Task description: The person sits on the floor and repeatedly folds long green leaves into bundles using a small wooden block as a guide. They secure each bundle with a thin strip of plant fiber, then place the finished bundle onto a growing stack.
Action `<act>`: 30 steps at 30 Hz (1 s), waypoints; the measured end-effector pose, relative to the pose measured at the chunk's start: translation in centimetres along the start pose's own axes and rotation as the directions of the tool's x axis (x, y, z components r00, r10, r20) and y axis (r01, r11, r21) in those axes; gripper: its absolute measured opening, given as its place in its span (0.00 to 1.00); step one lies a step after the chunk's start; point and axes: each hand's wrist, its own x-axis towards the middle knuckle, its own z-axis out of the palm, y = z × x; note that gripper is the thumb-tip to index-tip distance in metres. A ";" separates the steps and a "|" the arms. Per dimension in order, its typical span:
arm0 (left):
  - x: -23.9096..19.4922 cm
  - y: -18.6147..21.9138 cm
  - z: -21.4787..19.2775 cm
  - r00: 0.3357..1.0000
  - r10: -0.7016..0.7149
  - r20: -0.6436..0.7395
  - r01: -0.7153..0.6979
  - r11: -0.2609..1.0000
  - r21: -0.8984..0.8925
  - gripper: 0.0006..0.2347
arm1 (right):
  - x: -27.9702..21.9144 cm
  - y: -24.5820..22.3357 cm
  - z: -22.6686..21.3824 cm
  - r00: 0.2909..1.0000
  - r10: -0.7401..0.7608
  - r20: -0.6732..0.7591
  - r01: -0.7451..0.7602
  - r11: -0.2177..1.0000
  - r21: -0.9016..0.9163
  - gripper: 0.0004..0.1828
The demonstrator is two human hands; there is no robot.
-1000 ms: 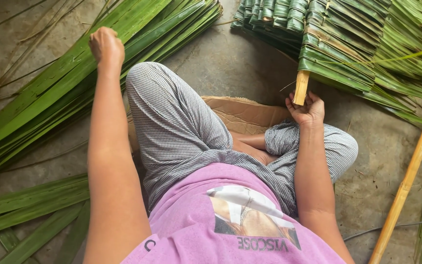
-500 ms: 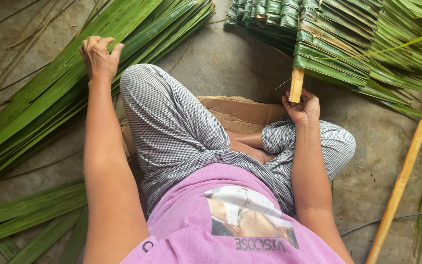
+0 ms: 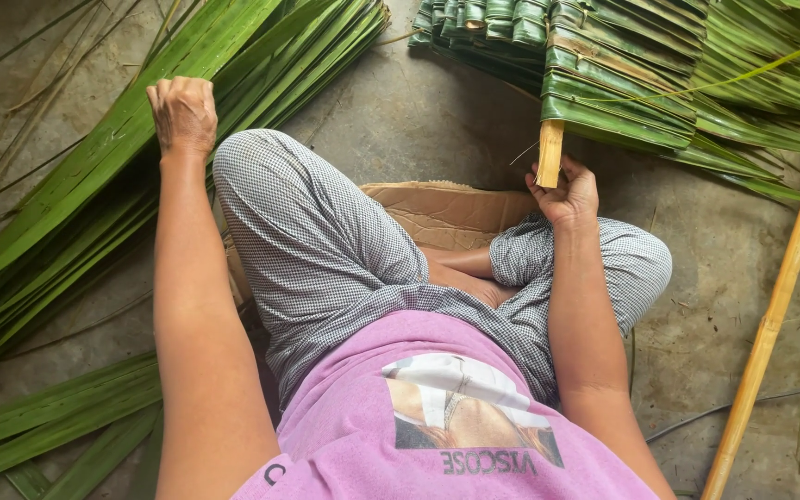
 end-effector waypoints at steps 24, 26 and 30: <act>5.1 -0.7 -6.0 0.999 -0.043 -0.028 0.045 0.998 0.044 0.07 | -0.4 0.3 0.6 0.999 -0.046 -0.002 0.046 0.999 -0.019 0.17; 7.3 1.4 -10.1 0.999 -0.030 -0.020 0.029 0.998 -0.062 0.05 | -0.2 0.4 0.5 0.999 -0.052 0.000 0.052 0.998 -0.028 0.17; 10.2 6.3 -17.6 0.996 0.070 -0.051 -0.081 0.959 -0.272 0.11 | -0.8 0.3 0.7 0.997 -0.074 -0.015 0.073 0.997 -0.031 0.18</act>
